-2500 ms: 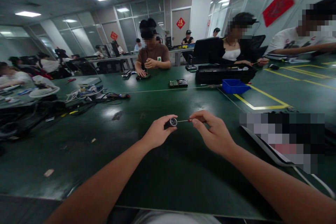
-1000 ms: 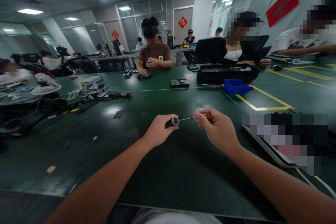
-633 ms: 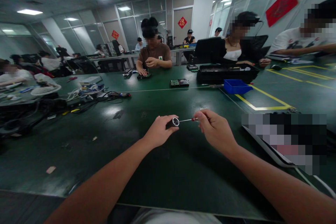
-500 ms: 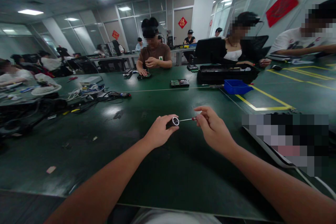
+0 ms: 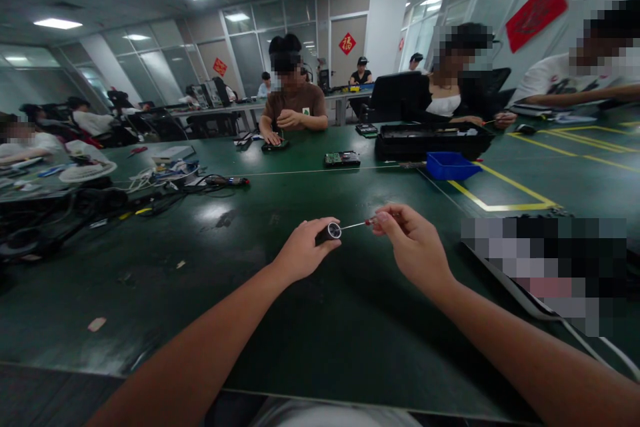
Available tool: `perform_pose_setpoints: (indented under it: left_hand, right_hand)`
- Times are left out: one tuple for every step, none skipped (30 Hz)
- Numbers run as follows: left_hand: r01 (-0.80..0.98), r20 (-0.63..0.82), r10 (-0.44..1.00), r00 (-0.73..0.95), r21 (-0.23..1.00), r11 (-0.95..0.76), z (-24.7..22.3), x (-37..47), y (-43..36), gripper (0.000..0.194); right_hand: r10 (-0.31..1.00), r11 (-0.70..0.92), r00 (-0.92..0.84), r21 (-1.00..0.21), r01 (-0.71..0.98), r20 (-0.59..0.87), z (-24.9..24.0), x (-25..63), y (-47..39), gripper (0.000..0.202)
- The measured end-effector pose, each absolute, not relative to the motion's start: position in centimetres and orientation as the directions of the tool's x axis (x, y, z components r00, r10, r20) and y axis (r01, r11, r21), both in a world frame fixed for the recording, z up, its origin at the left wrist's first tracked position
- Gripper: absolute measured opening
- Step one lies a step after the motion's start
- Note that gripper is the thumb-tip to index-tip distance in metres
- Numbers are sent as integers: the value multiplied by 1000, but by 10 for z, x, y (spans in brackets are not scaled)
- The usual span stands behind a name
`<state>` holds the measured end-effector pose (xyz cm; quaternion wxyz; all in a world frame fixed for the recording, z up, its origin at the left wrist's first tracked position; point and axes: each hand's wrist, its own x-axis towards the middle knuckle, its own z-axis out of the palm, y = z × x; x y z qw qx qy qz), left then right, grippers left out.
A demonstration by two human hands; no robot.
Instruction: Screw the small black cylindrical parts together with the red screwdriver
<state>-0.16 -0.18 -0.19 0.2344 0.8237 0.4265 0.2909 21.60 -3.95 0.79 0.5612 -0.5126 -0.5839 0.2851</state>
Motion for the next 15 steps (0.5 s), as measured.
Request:
perform_pose_setpoints:
  left_hand:
    - [543, 292, 824, 485, 638, -546, -2, -2, -1, 38]
    - [526, 304, 808, 504, 634, -567, -2, -3, 0, 39]
    - [517, 315, 794, 520, 623, -586, -2, -4, 0, 39]
    - [519, 322, 785, 530, 609, -600, -2, -4, 1, 39]
    - [528, 324, 782, 533, 595, -606, -1, -4, 1, 38]
    - [540, 321, 785, 529, 587, -603, -1, -5, 2, 38]
    - [552, 312, 792, 524, 584, -595, -1, -5, 2, 38]
    - [562, 299, 799, 521, 585, -585, -1, -5, 2, 38]
    - [571, 284, 806, 520, 587, -575, -1, -5, 2, 38]
    - [577, 269, 810, 521, 588, -566, -1, -4, 2, 38]
    - [582, 259, 813, 522, 588, -561, -1, -4, 3, 38]
    - [585, 253, 813, 524, 587, -560, -1, -4, 3, 39]
    - [587, 253, 813, 525, 584, -561, -1, -4, 3, 39]
    - [589, 254, 812, 525, 580, -562, -1, -4, 3, 39]
    - [592, 258, 812, 523, 576, -564, -2, -4, 2, 40]
  right_hand:
    - [930, 297, 164, -935, 193, 329, 8, 217, -37, 30]
    - [945, 268, 169, -959, 93, 281, 8, 218, -35, 31]
    - [962, 224, 164, -975, -13, 219, 8, 219, -32, 31]
    - [977, 172, 150, -979, -110, 154, 8, 220, -30, 31]
    - [985, 128, 137, -975, -179, 104, 8, 221, -28, 30]
    - [987, 108, 138, -972, -211, 79, 7, 222, -26, 29]
    - [984, 115, 155, -972, -203, 84, 6, 223, -25, 28]
    - [976, 146, 182, -976, -161, 116, 5, 223, -25, 28]
    - [964, 188, 207, -978, -93, 166, 5, 223, -26, 28]
    - [950, 228, 220, -974, -6, 221, 4, 223, -27, 29]
    - [936, 261, 220, -961, 91, 275, 5, 222, -29, 29]
    - [923, 289, 207, -939, 185, 324, 5, 221, -31, 30]
    - [912, 308, 188, -912, 271, 364, 6, 221, -34, 30]
    - [899, 328, 174, -880, 343, 403, 7, 220, -36, 30]
    - [888, 347, 154, -852, 392, 433, 9, 219, -39, 29]
